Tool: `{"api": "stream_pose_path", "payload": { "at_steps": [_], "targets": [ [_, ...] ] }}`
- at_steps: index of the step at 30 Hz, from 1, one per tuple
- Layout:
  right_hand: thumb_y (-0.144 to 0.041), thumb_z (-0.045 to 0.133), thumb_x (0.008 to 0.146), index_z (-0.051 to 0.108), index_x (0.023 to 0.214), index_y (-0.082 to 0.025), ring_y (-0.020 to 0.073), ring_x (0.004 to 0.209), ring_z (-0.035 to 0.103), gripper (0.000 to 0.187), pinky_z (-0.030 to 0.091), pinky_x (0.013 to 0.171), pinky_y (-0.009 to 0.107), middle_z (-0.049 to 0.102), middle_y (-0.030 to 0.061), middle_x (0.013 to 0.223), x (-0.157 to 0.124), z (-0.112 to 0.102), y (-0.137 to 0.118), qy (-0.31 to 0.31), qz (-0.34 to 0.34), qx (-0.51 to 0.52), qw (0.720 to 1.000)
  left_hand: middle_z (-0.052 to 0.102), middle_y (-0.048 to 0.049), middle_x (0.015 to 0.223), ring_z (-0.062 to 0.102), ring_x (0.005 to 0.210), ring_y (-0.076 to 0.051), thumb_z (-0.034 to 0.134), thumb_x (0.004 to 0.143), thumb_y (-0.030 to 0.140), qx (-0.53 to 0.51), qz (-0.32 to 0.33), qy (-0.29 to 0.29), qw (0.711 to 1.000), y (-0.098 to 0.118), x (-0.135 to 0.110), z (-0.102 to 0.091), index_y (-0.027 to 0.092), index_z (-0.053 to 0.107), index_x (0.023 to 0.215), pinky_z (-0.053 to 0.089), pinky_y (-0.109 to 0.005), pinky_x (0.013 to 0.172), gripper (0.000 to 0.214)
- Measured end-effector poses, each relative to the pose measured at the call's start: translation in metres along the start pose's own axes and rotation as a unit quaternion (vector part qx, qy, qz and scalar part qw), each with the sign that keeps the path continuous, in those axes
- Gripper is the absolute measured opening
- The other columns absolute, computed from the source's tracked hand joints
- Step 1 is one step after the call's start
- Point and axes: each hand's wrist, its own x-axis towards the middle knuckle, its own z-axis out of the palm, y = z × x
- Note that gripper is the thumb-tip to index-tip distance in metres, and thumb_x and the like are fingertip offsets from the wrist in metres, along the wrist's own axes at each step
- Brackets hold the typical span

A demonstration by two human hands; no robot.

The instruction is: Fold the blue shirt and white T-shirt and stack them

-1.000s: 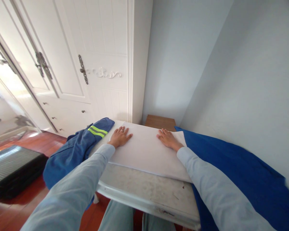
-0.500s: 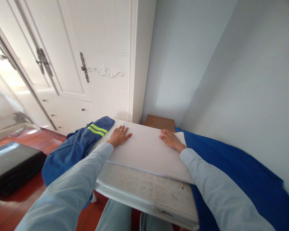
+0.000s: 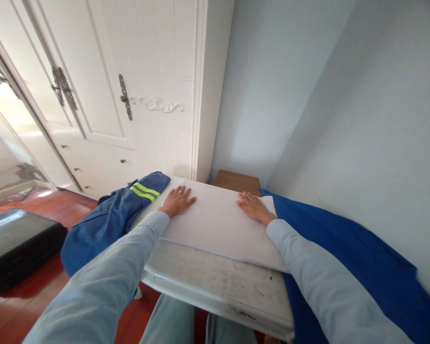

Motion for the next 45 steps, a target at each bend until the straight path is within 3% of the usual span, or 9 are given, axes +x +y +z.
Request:
{"api": "stream_pose_path", "payload": {
  "at_steps": [5,8,14,20,23,28,31,35,45],
  "targets": [
    [-0.055,0.018,0.103,0.031,0.156,-0.012,0.0311,0.15,0.026,0.069,0.026,0.118,0.048,0.029,0.0198,0.162,-0.004,-0.01,-0.012,-0.013,0.024,-0.011,1.0,0.033,-0.0207,0.159,0.026,0.149,-0.033,0.022,0.1,0.06,0.004,-0.006,-0.011,1.0,0.003,-0.002,-0.004,0.012,0.037,0.152,0.021,-0.046,0.119,0.073],
    [-0.055,0.02,0.103,0.033,0.155,-0.008,0.0335,0.149,0.028,0.071,0.026,0.117,0.05,0.032,0.0225,0.16,-0.011,-0.017,-0.024,0.012,0.03,-0.032,0.999,0.033,-0.0201,0.159,0.027,0.149,-0.032,0.022,0.1,0.06,0.009,-0.007,-0.008,1.0,0.003,-0.002,-0.004,0.012,0.037,0.152,0.022,-0.046,0.118,0.072],
    [-0.057,0.016,0.102,0.035,0.154,-0.012,0.0301,0.147,0.032,0.071,0.029,0.117,0.047,0.039,0.0188,0.158,-0.043,-0.024,-0.041,0.019,-0.028,-0.021,0.999,0.035,-0.0215,0.158,0.028,0.149,-0.033,0.024,0.1,0.059,-0.006,0.001,0.006,1.0,0.003,-0.002,-0.001,0.011,0.04,0.15,0.023,-0.048,0.118,0.071],
    [-0.063,0.015,0.1,0.035,0.155,-0.013,0.0301,0.147,0.033,0.077,0.027,0.12,0.049,0.037,0.0182,0.158,-0.093,-0.029,-0.057,0.01,-0.093,0.012,0.996,0.05,-0.0171,0.149,0.031,0.148,-0.029,0.029,0.101,0.042,-0.043,0.022,0.093,0.995,0.003,-0.006,-0.005,0.012,0.057,0.134,0.027,-0.047,0.119,0.053],
    [-0.065,0.016,0.1,0.036,0.155,-0.011,0.0301,0.147,0.034,0.079,0.028,0.12,0.049,0.039,0.0196,0.157,-0.107,-0.03,-0.076,0.015,-0.12,0.02,0.992,0.055,-0.0133,0.144,0.033,0.147,-0.026,0.026,0.102,0.036,-0.059,0.041,0.135,0.988,0.018,-0.015,-0.008,0.013,0.063,0.127,0.027,-0.043,0.121,0.05],
    [-0.062,0.02,0.101,0.035,0.154,-0.007,0.031,0.148,0.032,0.078,0.027,0.12,0.049,0.035,0.0217,0.159,-0.104,-0.027,-0.113,0.013,-0.155,0.024,0.988,0.044,-0.0192,0.153,0.029,0.149,-0.03,0.032,0.101,0.051,-0.067,0.118,0.111,0.985,0.062,-0.05,-0.003,0.01,0.053,0.139,0.027,-0.043,0.12,0.06],
    [-0.058,0.023,0.102,0.036,0.154,-0.01,0.03,0.148,0.032,0.072,0.028,0.12,0.049,0.036,0.0203,0.158,-0.099,-0.02,-0.125,0.022,-0.161,0.034,0.986,0.037,-0.0188,0.158,0.024,0.151,-0.03,0.033,0.1,0.056,-0.058,0.16,0.088,0.981,0.071,-0.069,0.005,0.012,0.045,0.146,0.024,-0.047,0.121,0.065],
    [-0.056,0.021,0.103,0.039,0.153,-0.01,0.0295,0.148,0.031,0.069,0.025,0.121,0.05,0.036,0.0198,0.159,-0.1,-0.013,-0.126,0.027,-0.154,0.034,0.987,0.038,-0.0172,0.157,0.03,0.149,-0.03,0.029,0.099,0.06,-0.046,0.142,0.042,0.988,0.059,-0.079,0.012,0.015,0.044,0.148,0.023,-0.046,0.12,0.068],
    [-0.062,0.007,0.1,0.032,0.156,-0.008,0.0284,0.151,0.023,0.082,0.019,0.123,0.048,0.026,0.0191,0.163,-0.119,-0.02,-0.106,-0.014,-0.111,-0.005,0.994,0.037,-0.0164,0.158,0.032,0.148,-0.03,0.026,0.1,0.059,-0.02,0.138,0.04,0.989,0.049,-0.081,0.008,0.016,0.042,0.151,0.021,-0.045,0.12,0.069]
  ]
}}
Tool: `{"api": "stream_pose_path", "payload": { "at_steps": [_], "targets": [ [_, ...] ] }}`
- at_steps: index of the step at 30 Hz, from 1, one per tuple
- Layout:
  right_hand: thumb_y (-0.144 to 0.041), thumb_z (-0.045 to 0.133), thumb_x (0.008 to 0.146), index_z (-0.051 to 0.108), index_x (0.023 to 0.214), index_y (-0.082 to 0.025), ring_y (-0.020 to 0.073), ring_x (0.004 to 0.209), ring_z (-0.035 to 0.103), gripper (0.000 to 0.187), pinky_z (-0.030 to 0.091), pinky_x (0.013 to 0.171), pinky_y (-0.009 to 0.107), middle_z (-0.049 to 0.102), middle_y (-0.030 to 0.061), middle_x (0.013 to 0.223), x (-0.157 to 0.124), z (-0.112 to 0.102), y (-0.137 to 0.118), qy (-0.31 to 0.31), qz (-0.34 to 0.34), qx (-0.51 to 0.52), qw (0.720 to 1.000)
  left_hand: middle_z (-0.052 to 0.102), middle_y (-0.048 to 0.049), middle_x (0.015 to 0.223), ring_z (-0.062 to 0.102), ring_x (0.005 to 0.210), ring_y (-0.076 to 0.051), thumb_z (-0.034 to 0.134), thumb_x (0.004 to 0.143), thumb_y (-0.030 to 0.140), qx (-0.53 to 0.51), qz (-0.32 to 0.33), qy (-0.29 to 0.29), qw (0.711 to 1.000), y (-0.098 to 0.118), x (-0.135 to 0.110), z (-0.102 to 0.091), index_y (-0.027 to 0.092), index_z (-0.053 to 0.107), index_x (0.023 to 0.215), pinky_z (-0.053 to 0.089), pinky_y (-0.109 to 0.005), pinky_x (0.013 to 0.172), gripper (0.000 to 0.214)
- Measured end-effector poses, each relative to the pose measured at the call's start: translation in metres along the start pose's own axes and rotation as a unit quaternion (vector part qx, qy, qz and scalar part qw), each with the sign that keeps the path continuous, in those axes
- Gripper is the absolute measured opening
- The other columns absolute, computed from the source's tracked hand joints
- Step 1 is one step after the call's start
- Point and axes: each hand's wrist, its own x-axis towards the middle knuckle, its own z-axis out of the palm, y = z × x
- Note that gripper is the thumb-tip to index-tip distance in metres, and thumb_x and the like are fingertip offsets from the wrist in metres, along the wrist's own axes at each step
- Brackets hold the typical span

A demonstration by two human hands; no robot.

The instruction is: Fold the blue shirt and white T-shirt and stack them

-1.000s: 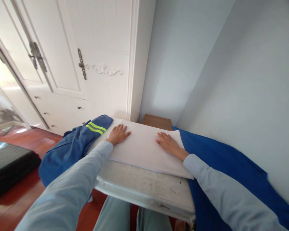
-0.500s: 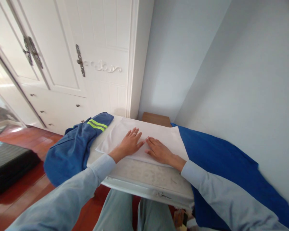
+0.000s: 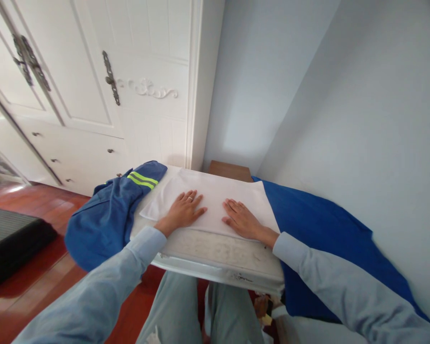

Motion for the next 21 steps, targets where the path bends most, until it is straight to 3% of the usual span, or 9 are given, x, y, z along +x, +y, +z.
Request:
{"api": "stream_pose_path", "payload": {
  "at_steps": [12,21],
  "targets": [
    [-0.06,0.012,0.102,0.029,0.157,-0.01,0.0284,0.152,0.021,0.077,0.019,0.123,0.049,0.024,0.0174,0.163,-0.01,-0.003,0.005,-0.011,0.009,0.009,1.0,0.036,-0.0165,0.159,0.033,0.147,-0.03,0.027,0.1,0.059,0.009,0.003,-0.013,1.0,-0.001,-0.002,-0.006,0.017,0.04,0.152,0.022,-0.045,0.12,0.068],
    [-0.059,0.016,0.102,0.031,0.156,-0.011,0.0307,0.151,0.023,0.074,0.021,0.121,0.053,0.027,0.0184,0.162,-0.009,-0.001,0.007,-0.002,0.001,0.021,1.0,0.038,-0.0159,0.158,0.033,0.147,-0.029,0.029,0.1,0.058,-0.014,-0.003,-0.001,1.0,-0.03,-0.016,-0.004,0.016,0.042,0.151,0.025,-0.047,0.119,0.067]
  ]
}}
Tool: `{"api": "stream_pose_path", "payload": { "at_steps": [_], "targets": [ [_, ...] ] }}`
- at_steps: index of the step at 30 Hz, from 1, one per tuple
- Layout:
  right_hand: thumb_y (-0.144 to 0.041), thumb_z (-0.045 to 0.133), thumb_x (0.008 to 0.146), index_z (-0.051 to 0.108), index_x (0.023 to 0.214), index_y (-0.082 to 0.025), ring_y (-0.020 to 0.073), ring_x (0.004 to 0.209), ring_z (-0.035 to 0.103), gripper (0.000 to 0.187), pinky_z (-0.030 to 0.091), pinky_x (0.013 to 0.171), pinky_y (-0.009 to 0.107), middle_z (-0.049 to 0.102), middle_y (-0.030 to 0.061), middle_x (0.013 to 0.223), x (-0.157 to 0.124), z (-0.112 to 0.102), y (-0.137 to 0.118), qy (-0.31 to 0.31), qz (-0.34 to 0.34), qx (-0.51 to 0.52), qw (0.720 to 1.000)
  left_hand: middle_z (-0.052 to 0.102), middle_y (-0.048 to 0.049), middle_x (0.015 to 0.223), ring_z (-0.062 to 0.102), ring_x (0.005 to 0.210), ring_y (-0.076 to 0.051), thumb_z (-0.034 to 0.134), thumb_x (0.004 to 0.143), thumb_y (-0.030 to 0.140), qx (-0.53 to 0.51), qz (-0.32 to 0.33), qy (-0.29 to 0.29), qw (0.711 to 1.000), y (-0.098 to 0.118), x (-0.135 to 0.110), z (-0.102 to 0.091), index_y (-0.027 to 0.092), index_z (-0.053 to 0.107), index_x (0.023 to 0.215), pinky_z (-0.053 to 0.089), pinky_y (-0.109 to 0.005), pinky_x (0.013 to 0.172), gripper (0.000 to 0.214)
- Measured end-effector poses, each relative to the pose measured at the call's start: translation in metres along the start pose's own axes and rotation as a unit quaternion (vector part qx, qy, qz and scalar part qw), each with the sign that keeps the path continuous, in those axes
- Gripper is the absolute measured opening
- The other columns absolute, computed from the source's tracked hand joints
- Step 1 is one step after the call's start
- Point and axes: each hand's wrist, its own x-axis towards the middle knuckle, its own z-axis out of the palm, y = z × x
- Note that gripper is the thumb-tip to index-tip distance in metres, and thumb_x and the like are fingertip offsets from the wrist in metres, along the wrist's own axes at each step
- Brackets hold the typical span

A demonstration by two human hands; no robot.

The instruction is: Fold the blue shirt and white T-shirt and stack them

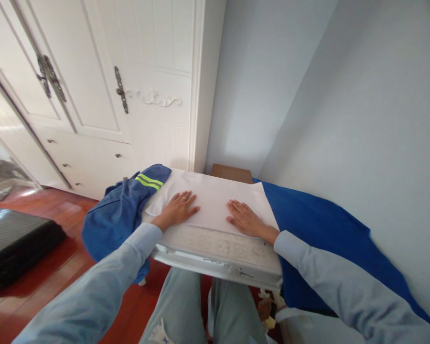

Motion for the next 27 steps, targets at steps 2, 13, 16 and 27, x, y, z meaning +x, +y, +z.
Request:
{"api": "stream_pose_path", "payload": {
  "at_steps": [2,13,16,27],
  "targets": [
    [-0.059,0.017,0.102,0.032,0.156,-0.01,0.0312,0.151,0.023,0.074,0.021,0.121,0.053,0.027,0.019,0.162,0.001,0.0,0.001,0.002,-0.002,0.003,1.0,0.039,-0.0166,0.157,0.033,0.147,-0.03,0.031,0.1,0.057,-0.001,0.0,0.0,1.0,-0.001,-0.001,-0.001,0.015,0.043,0.15,0.026,-0.047,0.119,0.066],
    [-0.053,0.031,0.104,0.045,0.148,-0.01,0.0323,0.147,0.033,0.064,0.027,0.119,0.054,0.038,0.0224,0.157,0.012,-0.002,-0.027,0.027,-0.075,0.055,0.995,0.048,-0.0181,0.151,0.041,0.143,-0.027,0.034,0.102,0.045,-0.015,0.0,0.021,1.0,0.011,-0.007,-0.014,0.013,0.05,0.141,0.029,-0.047,0.118,0.053],
    [-0.053,0.034,0.103,0.047,0.148,-0.013,0.0322,0.147,0.033,0.061,0.028,0.118,0.056,0.038,0.0212,0.157,0.016,-0.001,-0.04,0.03,-0.111,0.075,0.991,0.048,-0.0183,0.15,0.041,0.143,-0.027,0.035,0.102,0.046,-0.02,0.0,0.022,1.0,0.011,-0.007,-0.013,0.013,0.05,0.142,0.029,-0.048,0.118,0.053],
    [-0.045,0.045,0.102,0.062,0.134,-0.016,0.0311,0.14,0.046,0.046,0.036,0.115,0.055,0.051,0.0201,0.148,0.008,-0.001,-0.04,0.079,-0.155,0.098,0.98,0.049,-0.0171,0.15,0.043,0.142,-0.027,0.036,0.101,0.048,-0.025,0.001,0.034,0.999,0.007,-0.005,-0.006,0.016,0.051,0.141,0.03,-0.047,0.118,0.054]
  ]
}}
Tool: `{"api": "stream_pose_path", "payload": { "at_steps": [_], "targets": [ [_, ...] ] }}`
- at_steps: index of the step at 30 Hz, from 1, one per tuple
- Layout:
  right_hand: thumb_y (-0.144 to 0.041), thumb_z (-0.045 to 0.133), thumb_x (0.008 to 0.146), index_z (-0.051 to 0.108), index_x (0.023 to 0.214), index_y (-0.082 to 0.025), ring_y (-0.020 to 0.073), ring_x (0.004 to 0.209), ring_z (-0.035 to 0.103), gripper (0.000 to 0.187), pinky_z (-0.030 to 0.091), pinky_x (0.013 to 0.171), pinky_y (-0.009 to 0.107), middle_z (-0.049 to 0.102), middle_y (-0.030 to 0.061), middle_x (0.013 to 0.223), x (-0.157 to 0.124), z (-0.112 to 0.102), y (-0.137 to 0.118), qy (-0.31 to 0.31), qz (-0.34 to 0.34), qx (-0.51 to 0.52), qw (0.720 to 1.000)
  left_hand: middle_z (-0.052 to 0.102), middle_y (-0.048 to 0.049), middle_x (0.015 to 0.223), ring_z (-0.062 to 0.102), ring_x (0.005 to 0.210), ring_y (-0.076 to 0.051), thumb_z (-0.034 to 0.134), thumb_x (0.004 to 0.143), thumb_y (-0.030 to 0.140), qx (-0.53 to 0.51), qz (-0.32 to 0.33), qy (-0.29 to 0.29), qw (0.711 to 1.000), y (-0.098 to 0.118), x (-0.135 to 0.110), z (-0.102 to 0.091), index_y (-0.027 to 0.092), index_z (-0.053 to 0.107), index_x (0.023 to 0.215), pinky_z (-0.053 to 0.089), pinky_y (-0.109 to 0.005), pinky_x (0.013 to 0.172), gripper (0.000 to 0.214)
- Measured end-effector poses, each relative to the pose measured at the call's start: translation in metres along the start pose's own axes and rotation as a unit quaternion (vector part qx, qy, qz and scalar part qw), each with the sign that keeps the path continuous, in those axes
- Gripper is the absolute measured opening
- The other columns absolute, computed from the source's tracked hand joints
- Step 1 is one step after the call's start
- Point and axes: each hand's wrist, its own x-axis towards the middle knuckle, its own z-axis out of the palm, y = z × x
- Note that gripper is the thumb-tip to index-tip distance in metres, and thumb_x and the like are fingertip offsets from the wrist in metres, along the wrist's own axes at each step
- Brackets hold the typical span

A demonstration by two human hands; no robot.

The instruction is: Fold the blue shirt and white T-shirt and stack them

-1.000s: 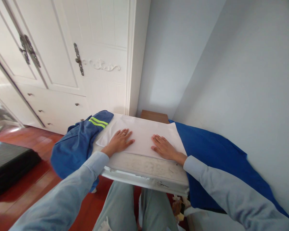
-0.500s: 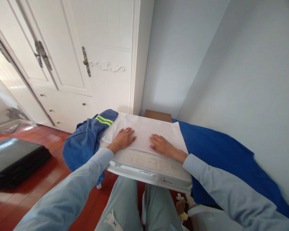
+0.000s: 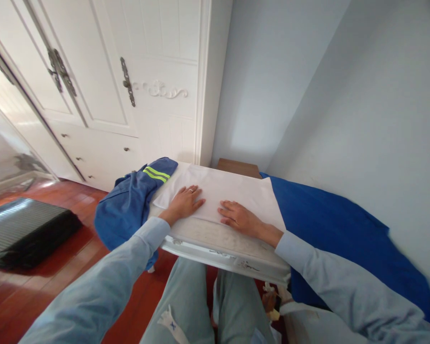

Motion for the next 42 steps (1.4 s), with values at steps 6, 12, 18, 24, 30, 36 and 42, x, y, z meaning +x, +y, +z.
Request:
{"api": "stream_pose_path", "payload": {
  "at_steps": [6,12,18,24,30,36,42],
  "targets": [
    [-0.044,0.043,0.103,0.067,0.128,-0.014,0.0294,0.139,0.047,0.045,0.039,0.115,0.051,0.053,0.0199,0.147,-0.016,-0.014,-0.009,-0.006,0.001,0.027,1.0,0.049,-0.0183,0.15,0.043,0.141,-0.028,0.036,0.101,0.049,0.003,0.001,0.001,1.0,0.0,0.0,0.0,0.013,0.052,0.141,0.029,-0.048,0.118,0.056],
    [-0.047,0.043,0.103,0.067,0.128,-0.014,0.0285,0.138,0.048,0.048,0.039,0.115,0.051,0.054,0.019,0.146,-0.04,-0.024,-0.021,-0.003,0.001,0.062,0.998,0.049,-0.0161,0.15,0.042,0.142,-0.026,0.033,0.101,0.048,-0.001,-0.005,-0.007,1.0,0.001,0.0,-0.003,0.014,0.052,0.142,0.029,-0.046,0.119,0.056],
    [-0.039,0.047,0.103,0.069,0.124,-0.015,0.025,0.123,0.061,0.039,0.046,0.11,0.044,0.067,0.0156,0.132,-0.063,-0.033,-0.05,-0.004,-0.022,0.08,0.997,0.052,-0.0165,0.148,0.042,0.142,-0.027,0.033,0.101,0.046,-0.023,0.008,0.014,1.0,-0.004,0.0,-0.001,0.014,0.055,0.138,0.032,-0.048,0.118,0.054],
    [-0.03,0.052,0.1,0.072,0.117,-0.016,0.0225,0.116,0.065,0.03,0.049,0.105,0.038,0.072,0.0129,0.122,-0.079,-0.034,-0.064,0.002,-0.042,0.09,0.995,0.06,-0.0127,0.138,0.051,0.133,-0.026,0.039,0.098,0.045,-0.08,0.092,0.055,0.991,0.015,-0.011,-0.015,0.019,0.063,0.128,0.039,-0.046,0.114,0.046],
    [-0.03,0.052,0.099,0.072,0.115,-0.014,0.0237,0.111,0.068,0.03,0.051,0.1,0.036,0.074,0.0129,0.117,-0.083,-0.027,-0.069,0.042,-0.001,0.126,0.991,0.055,-0.0138,0.144,0.048,0.136,-0.025,0.058,0.093,0.042,-0.086,0.239,-0.01,0.967,0.102,-0.014,-0.019,0.018,0.054,0.137,0.04,-0.041,0.112,0.051],
    [-0.03,0.053,0.098,0.074,0.109,-0.019,0.0232,0.101,0.071,0.026,0.054,0.093,0.035,0.077,0.0089,0.11,-0.096,-0.03,-0.079,0.049,0.039,0.135,0.989,0.065,-0.0134,0.129,0.063,0.115,-0.025,0.058,0.094,0.034,-0.058,0.268,-0.028,0.961,0.157,0.015,-0.007,0.018,0.061,0.123,0.048,-0.04,0.096,0.033],
    [-0.031,0.056,0.096,0.076,0.106,-0.022,0.0219,0.097,0.073,0.024,0.054,0.09,0.033,0.079,0.0042,0.106,-0.116,-0.046,-0.079,0.037,0.119,0.23,0.965,0.069,-0.0136,0.11,0.066,0.1,-0.026,0.057,0.095,0.038,-0.014,0.327,-0.006,0.945,0.188,0.033,0.002,0.016,0.063,0.108,0.049,-0.04,0.084,0.026]
  ]
}}
